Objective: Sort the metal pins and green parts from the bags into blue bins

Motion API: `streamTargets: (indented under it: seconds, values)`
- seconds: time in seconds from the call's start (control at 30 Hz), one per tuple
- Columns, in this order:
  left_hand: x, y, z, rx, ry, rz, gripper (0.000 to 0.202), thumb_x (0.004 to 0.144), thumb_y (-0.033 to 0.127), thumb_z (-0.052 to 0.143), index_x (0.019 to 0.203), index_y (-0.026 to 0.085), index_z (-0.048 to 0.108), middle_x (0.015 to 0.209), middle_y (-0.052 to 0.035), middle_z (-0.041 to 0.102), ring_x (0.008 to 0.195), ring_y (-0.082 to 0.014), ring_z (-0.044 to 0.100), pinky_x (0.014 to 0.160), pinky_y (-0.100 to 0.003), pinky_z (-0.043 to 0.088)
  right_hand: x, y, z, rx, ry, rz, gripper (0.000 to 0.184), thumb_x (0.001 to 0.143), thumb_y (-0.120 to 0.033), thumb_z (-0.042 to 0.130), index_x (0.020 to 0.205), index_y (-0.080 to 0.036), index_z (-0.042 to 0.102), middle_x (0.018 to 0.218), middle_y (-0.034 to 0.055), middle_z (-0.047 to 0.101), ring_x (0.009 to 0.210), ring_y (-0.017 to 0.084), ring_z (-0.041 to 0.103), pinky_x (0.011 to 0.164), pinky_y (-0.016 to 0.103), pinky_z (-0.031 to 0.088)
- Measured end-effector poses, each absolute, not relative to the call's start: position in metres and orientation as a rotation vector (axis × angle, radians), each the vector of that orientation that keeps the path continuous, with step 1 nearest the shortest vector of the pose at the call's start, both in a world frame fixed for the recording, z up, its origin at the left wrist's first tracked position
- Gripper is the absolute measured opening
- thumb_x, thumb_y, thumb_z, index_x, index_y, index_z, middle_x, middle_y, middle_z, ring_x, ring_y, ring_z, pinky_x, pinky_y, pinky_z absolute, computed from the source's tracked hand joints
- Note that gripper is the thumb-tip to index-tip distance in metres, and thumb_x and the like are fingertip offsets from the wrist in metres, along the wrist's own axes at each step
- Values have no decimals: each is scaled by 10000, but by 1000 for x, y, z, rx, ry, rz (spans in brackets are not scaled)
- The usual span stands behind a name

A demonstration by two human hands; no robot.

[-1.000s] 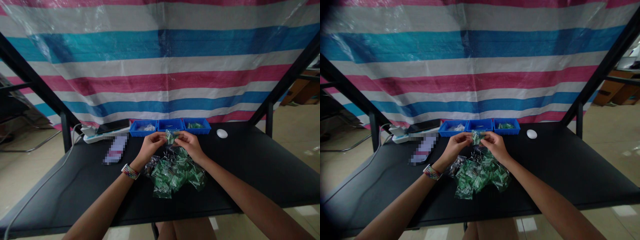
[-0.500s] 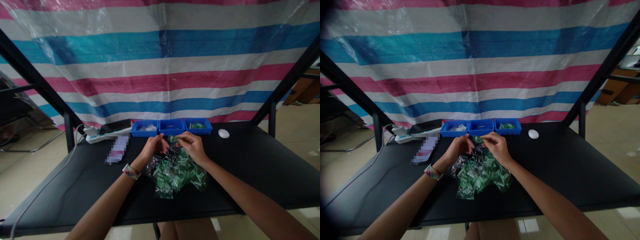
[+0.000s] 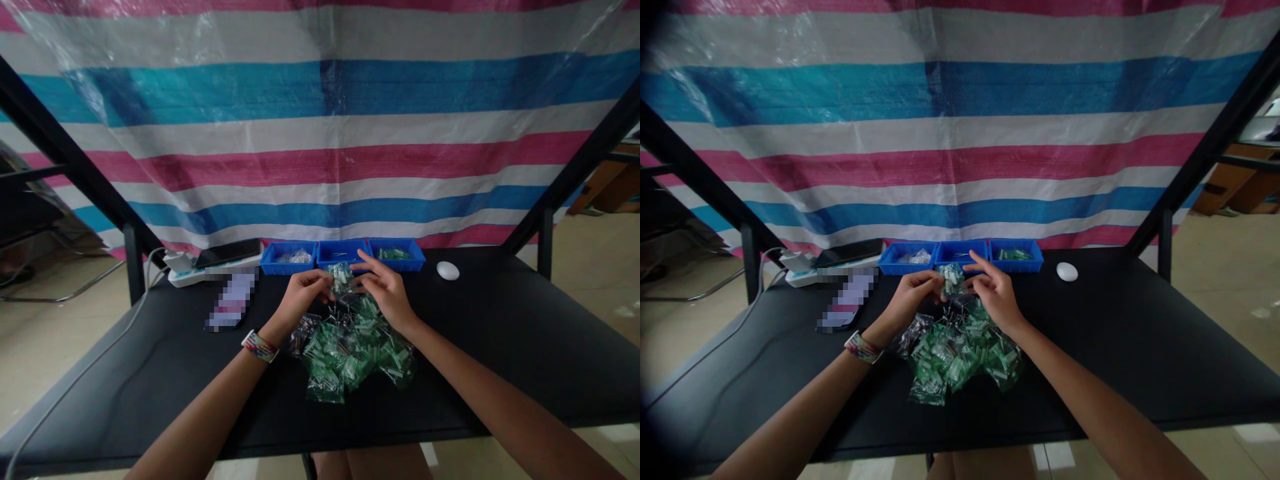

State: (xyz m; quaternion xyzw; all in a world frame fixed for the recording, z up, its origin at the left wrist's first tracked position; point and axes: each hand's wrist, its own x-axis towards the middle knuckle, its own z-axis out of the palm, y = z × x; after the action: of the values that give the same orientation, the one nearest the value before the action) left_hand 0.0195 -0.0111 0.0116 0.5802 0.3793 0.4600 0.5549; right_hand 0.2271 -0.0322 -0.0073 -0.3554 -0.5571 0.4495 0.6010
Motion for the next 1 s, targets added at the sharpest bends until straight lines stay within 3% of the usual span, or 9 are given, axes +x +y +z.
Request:
streamTargets:
  seconds: [0.07, 0.17, 0.3, 0.47, 0.67, 0.8, 0.93, 1.0]
  values:
    - [19, -11, 12, 1415, 892, 1081, 288, 826, 457, 774, 793, 171, 758, 645, -53, 717, 582, -179, 667, 558, -272, 501, 227, -31, -7, -789, -1202, 1205, 528, 884, -363, 724, 1407, -322, 657, 1189, 56, 743, 896, 199, 748, 789, 386, 678]
    - [20, -11, 12, 1457, 884, 1059, 286, 832, 457, 773, 828, 171, 776, 647, -55, 727, 572, -182, 657, 545, -277, 504, 226, -30, -7, -781, -1148, 1340, 490, 804, -405, 833, 1265, -271, 733, 1098, 49, 763, 951, 232, 752, 787, 409, 698]
    - [23, -11, 11, 1476, 880, 1039, 266, 822, 432, 799, 840, 168, 772, 670, -57, 736, 576, -177, 654, 555, -280, 520, 222, -31, -8, -835, -1161, 1369, 395, 740, -407, 891, 1071, -217, 790, 1003, 53, 785, 890, 231, 761, 713, 377, 700]
    - [24, -12, 10, 1476, 868, 1096, 255, 816, 416, 817, 868, 174, 753, 741, -48, 729, 635, -173, 676, 596, -279, 547, 225, -27, -8, -881, -1186, 1281, 347, 739, -437, 879, 987, -207, 803, 917, 51, 795, 821, 238, 759, 672, 384, 690]
    - [22, -11, 9, 1423, 835, 1105, 274, 844, 430, 740, 878, 158, 725, 782, -58, 714, 620, -179, 691, 578, -286, 541, 274, -1, 1, -977, -1128, 597, 335, 852, -462, 783, 1072, -210, 788, 1052, 88, 811, 971, 280, 771, 945, 459, 629]
    - [23, -11, 8, 1431, 827, 1091, 250, 859, 397, 706, 880, 148, 708, 777, -44, 696, 622, -168, 689, 593, -281, 550, 303, 11, -7, -1203, -1292, 53, 395, 1024, -455, 551, 1248, -191, 742, 1265, 146, 762, 1177, 311, 725, 1054, 489, 559]
    - [24, -11, 6, 1453, 843, 1060, 261, 875, 406, 686, 898, 146, 697, 776, -34, 683, 638, -171, 689, 600, -289, 564, 298, 9, -22, -1502, -1815, -291, 414, 1079, -393, 458, 1280, -151, 728, 1342, 169, 728, 1386, 349, 592, 1249, 611, 284]
    - [23, -10, 5, 1473, 865, 1063, 249, 888, 396, 666, 907, 149, 696, 782, -33, 680, 652, -173, 686, 605, -291, 562, 292, 7, -26, -1523, -1913, -370, 426, 1093, -373, 432, 1343, -141, 687, 1416, 162, 685, 1453, 342, 522, 1271, 611, 215]
